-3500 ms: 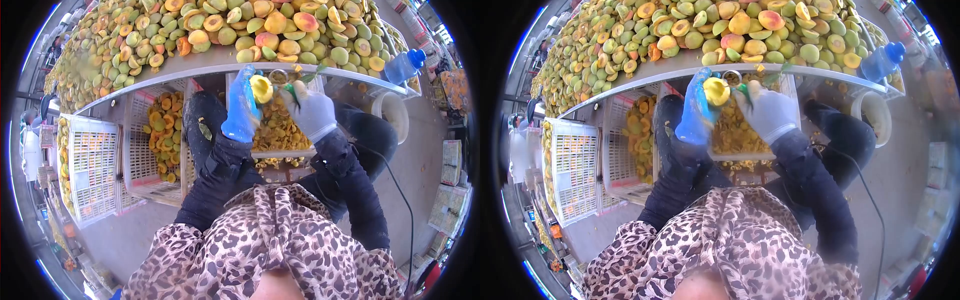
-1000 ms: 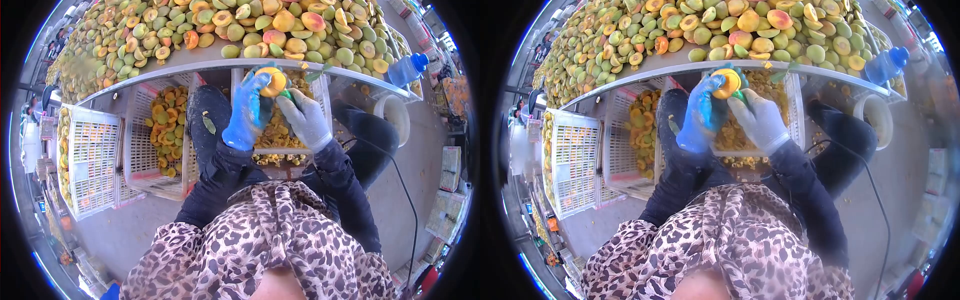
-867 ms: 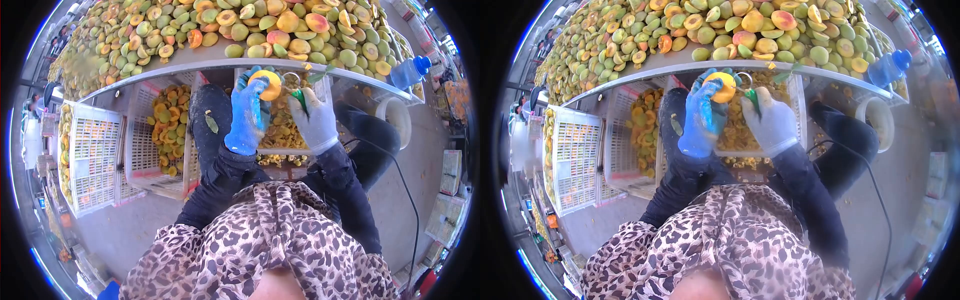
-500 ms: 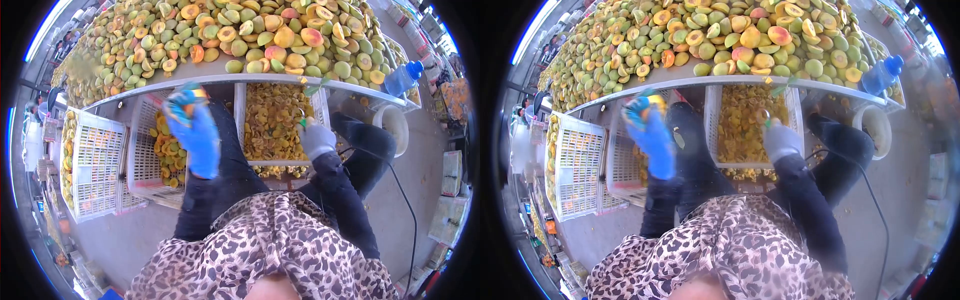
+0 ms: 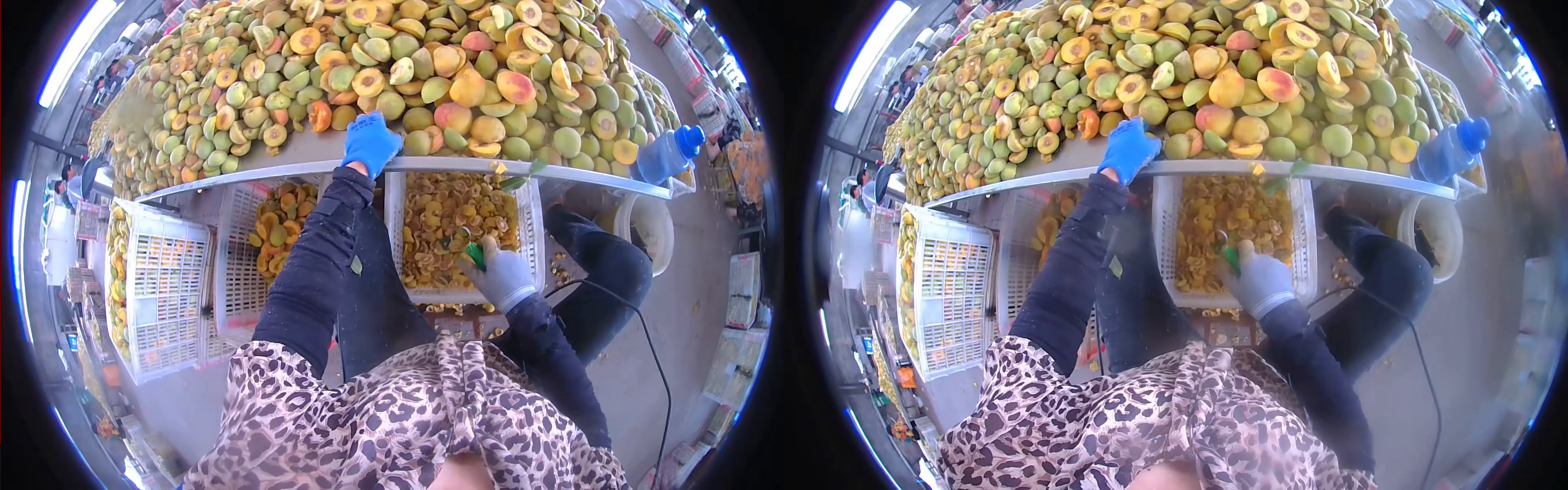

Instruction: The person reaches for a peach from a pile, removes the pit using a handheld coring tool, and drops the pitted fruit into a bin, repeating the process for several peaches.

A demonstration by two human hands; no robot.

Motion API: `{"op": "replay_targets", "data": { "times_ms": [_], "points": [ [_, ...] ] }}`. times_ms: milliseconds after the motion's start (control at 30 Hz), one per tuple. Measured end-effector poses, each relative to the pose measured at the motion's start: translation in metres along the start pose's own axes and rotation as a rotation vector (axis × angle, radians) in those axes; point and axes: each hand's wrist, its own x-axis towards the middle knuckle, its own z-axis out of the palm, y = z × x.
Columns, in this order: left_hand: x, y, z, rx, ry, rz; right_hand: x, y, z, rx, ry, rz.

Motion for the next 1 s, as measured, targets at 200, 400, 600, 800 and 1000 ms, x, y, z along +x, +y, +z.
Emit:
{"op": "replay_targets", "data": {
  "times_ms": [200,400,600,800,1000],
  "points": [
    [-0.051,0.020,-0.029,-2.145,-0.109,-0.040,0.023,-0.029,-0.049,0.594,0.169,-0.195],
    [-0.116,0.084,-0.048,-2.436,-0.196,-0.141,0.029,-0.070,-0.057,0.773,0.211,-0.198],
    [-0.140,0.111,-0.054,-2.317,0.074,-0.212,0.006,-0.073,-0.056,0.542,0.338,-0.219],
    [-0.159,0.109,-0.049,-2.140,0.089,0.139,-0.007,-0.060,-0.068,0.360,0.087,-0.273],
    [-0.155,0.094,-0.034,-1.857,-0.083,0.518,-0.015,-0.051,-0.074,0.611,-0.224,-0.194]
  ]
}}
